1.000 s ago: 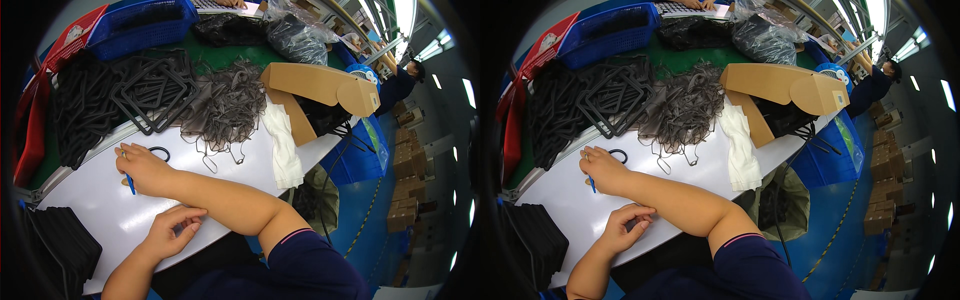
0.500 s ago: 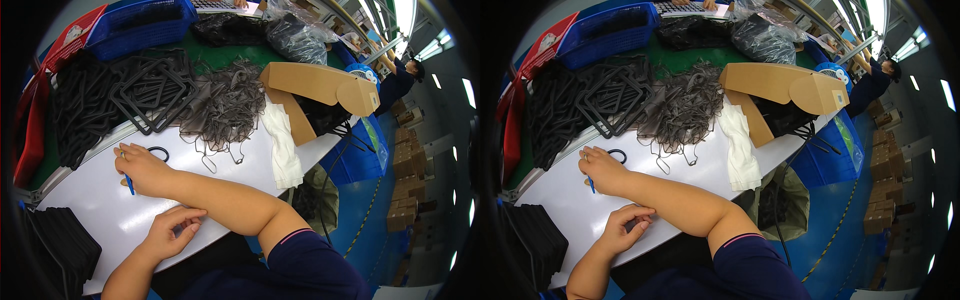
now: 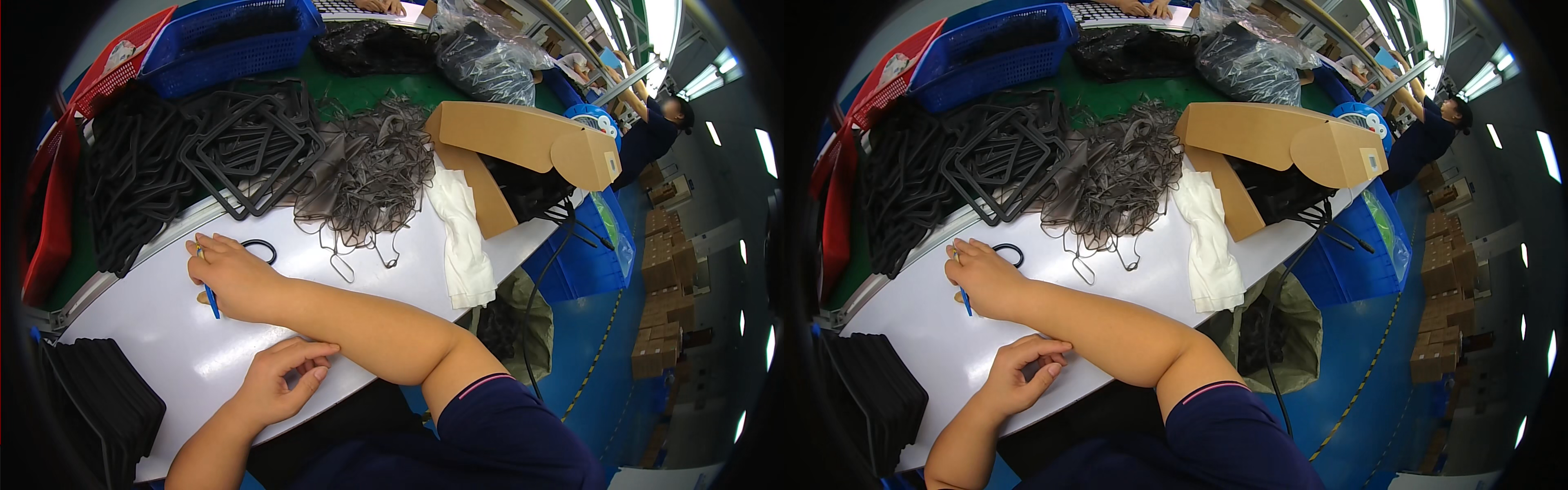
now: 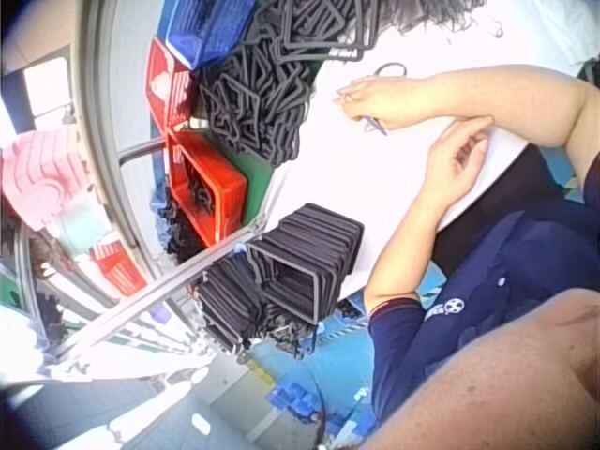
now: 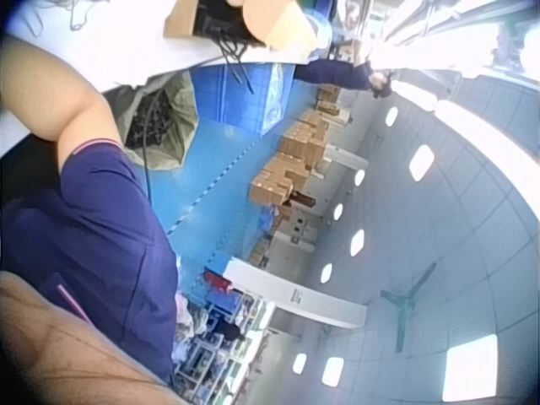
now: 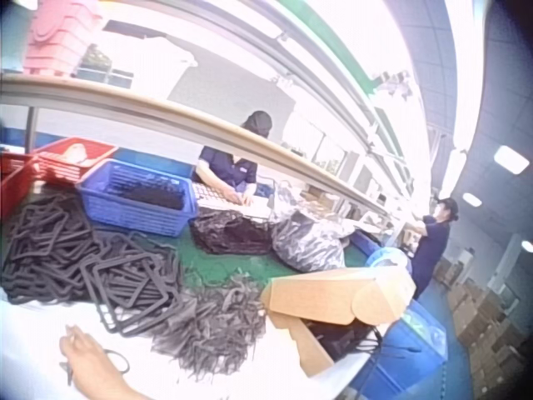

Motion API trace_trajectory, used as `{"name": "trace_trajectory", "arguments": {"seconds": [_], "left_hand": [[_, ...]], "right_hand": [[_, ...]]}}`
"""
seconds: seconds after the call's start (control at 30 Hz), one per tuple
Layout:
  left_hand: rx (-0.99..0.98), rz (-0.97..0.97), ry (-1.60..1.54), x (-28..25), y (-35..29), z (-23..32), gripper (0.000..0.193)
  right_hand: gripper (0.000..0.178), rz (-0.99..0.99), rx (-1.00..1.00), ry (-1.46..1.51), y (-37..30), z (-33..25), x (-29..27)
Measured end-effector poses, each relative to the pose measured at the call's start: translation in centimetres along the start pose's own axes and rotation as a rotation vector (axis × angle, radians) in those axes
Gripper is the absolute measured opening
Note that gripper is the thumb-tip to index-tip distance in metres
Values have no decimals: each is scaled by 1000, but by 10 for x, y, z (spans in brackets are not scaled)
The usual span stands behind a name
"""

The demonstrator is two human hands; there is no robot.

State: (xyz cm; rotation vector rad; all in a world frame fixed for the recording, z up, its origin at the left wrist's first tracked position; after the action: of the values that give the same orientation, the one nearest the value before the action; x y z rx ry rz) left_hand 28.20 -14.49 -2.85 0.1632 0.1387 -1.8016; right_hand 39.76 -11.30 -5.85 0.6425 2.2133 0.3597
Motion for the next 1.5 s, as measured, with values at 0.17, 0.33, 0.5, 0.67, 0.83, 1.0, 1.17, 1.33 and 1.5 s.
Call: {"name": "trace_trajectory", "arguments": {"seconds": [0.17,0.33,0.5,0.67,0.83,1.0,1.17,1.33,1.5], "left_hand": [[9,-4,7,1,0,2,32],[39,7,10,1,1,3,33],[43,3,14,2,1,1,33],[47,-1,18,2,0,1,33],[58,14,21,2,0,1,31],[54,6,31,2,0,1,31],[51,6,34,3,0,1,31],[55,-3,38,3,0,1,32],[55,-4,39,3,0,1,32]], "right_hand": [[27,-4,6,1,0,0,-1],[27,3,-4,-1,0,0,-1],[26,3,0,-4,0,-1,-1],[26,-1,0,-7,0,-1,-1],[26,-8,2,-6,0,-2,-2],[27,-8,-2,-17,0,-1,0],[26,-11,0,-18,-1,-1,0],[27,-14,0,-22,-1,-1,0],[27,-18,-1,-23,-1,-2,0]]}}
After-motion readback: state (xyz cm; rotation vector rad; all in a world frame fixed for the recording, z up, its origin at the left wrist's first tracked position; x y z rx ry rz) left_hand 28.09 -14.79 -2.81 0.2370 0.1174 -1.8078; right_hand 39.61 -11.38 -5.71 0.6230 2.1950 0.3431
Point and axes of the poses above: each hand's wrist, its own y-axis towards the middle knuckle, its own x-axis out of the palm, z = x × y, the point moved 5 cm from there along y, towards the middle knuckle, and after that the axes turned 3 degrees about y, right-handed, at the moved point
